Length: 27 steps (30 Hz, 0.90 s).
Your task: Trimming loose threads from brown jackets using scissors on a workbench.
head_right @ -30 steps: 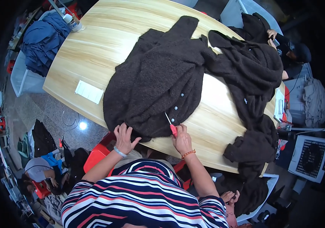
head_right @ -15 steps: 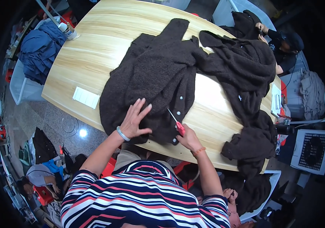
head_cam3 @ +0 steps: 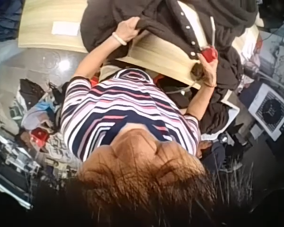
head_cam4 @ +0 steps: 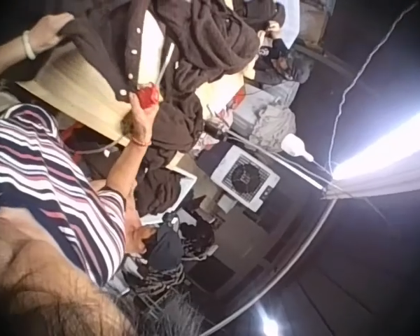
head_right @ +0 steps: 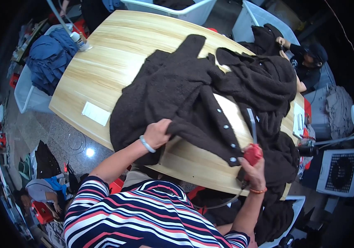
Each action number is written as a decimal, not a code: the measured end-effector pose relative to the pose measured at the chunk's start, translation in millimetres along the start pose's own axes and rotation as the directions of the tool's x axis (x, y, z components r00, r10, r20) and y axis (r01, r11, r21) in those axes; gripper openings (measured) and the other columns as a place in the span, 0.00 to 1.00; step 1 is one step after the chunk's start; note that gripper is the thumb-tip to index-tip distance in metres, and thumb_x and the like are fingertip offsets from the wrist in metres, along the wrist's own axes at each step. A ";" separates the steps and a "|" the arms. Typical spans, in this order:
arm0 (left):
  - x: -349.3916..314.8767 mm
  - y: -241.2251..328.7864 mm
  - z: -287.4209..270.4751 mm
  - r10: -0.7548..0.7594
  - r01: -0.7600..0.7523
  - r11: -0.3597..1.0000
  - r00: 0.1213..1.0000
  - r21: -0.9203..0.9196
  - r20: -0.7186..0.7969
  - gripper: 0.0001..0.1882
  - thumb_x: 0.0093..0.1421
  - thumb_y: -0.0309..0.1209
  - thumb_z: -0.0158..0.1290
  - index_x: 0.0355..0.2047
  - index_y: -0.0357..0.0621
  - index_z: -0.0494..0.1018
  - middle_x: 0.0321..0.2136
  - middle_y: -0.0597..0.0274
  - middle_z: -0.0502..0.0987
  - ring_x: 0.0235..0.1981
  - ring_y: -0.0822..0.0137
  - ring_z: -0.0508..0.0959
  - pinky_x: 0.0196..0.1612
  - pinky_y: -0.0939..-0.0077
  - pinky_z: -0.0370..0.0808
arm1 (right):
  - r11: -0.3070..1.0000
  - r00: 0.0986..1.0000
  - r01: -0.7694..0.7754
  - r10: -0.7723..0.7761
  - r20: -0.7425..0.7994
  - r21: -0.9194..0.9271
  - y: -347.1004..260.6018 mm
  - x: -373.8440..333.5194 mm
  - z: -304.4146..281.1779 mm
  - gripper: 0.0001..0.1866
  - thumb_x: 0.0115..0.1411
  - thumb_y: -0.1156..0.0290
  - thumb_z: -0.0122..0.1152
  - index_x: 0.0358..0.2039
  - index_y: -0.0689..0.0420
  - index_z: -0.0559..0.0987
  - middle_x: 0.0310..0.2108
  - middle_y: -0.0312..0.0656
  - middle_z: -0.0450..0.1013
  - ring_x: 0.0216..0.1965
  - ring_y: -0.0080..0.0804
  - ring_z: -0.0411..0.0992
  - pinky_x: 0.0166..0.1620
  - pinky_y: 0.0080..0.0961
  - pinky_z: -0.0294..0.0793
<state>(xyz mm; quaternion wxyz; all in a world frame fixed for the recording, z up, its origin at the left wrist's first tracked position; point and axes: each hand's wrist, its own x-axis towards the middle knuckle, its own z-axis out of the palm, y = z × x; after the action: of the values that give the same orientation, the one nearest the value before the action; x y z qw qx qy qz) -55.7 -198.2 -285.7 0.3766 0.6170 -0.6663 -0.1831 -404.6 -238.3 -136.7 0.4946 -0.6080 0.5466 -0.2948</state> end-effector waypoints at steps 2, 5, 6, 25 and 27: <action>32.2 47.6 -10.3 -0.077 0.096 0.966 0.993 -0.241 0.084 0.13 0.53 0.32 0.53 0.36 0.36 0.71 0.30 0.42 0.78 0.34 0.42 0.78 0.36 0.52 0.74 | 0.999 0.993 0.053 -0.053 -0.109 -0.005 -7.6 1.6 -21.5 0.19 0.52 0.78 0.65 0.45 0.56 0.74 0.37 0.30 0.69 0.38 0.18 0.67 0.43 0.18 0.68; 63.8 119.2 -12.4 -0.046 0.256 0.673 0.951 -0.693 0.307 0.16 0.56 0.32 0.51 0.39 0.32 0.75 0.28 0.42 0.80 0.30 0.55 0.82 0.34 0.63 0.75 | 0.963 0.948 0.255 -0.267 -0.171 -0.087 -28.8 15.0 -61.8 0.21 0.54 0.80 0.63 0.49 0.55 0.71 0.39 0.32 0.69 0.40 0.19 0.68 0.45 0.18 0.67; 73.5 164.0 -35.7 -0.010 0.484 0.368 0.856 -0.794 0.517 0.13 0.59 0.31 0.51 0.38 0.33 0.75 0.27 0.56 0.80 0.29 0.70 0.78 0.35 0.68 0.75 | 0.952 0.917 0.300 -0.307 -0.255 -0.068 -37.3 18.2 -73.7 0.22 0.55 0.80 0.62 0.51 0.56 0.70 0.41 0.33 0.69 0.41 0.20 0.68 0.46 0.19 0.67; 55.9 -122.2 -100.9 -0.812 0.533 0.519 0.552 -0.669 -0.190 0.34 0.58 0.43 0.60 0.57 0.29 0.64 0.43 0.53 0.77 0.40 0.65 0.77 0.44 0.73 0.73 | 0.889 0.945 0.324 -0.285 0.162 -0.324 -56.9 135.6 68.0 0.12 0.57 0.83 0.57 0.42 0.59 0.74 0.28 0.32 0.71 0.25 0.17 0.69 0.29 0.18 0.73; -11.6 -144.0 -69.2 -0.812 0.586 0.442 0.583 -0.679 -0.026 0.42 0.55 0.37 0.64 0.62 0.29 0.56 0.46 0.47 0.76 0.44 0.65 0.77 0.49 0.72 0.73 | 0.826 0.932 0.363 -0.307 0.195 -0.432 6.6 122.5 88.3 0.13 0.56 0.84 0.59 0.41 0.60 0.74 0.30 0.34 0.72 0.24 0.18 0.70 0.29 0.19 0.73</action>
<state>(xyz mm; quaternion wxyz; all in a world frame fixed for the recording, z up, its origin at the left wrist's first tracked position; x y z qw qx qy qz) 92.6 -196.5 -346.0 0.5505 0.7051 -0.1686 -0.4139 -299.6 -330.3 -194.9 0.3076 -0.8105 0.4555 -0.2025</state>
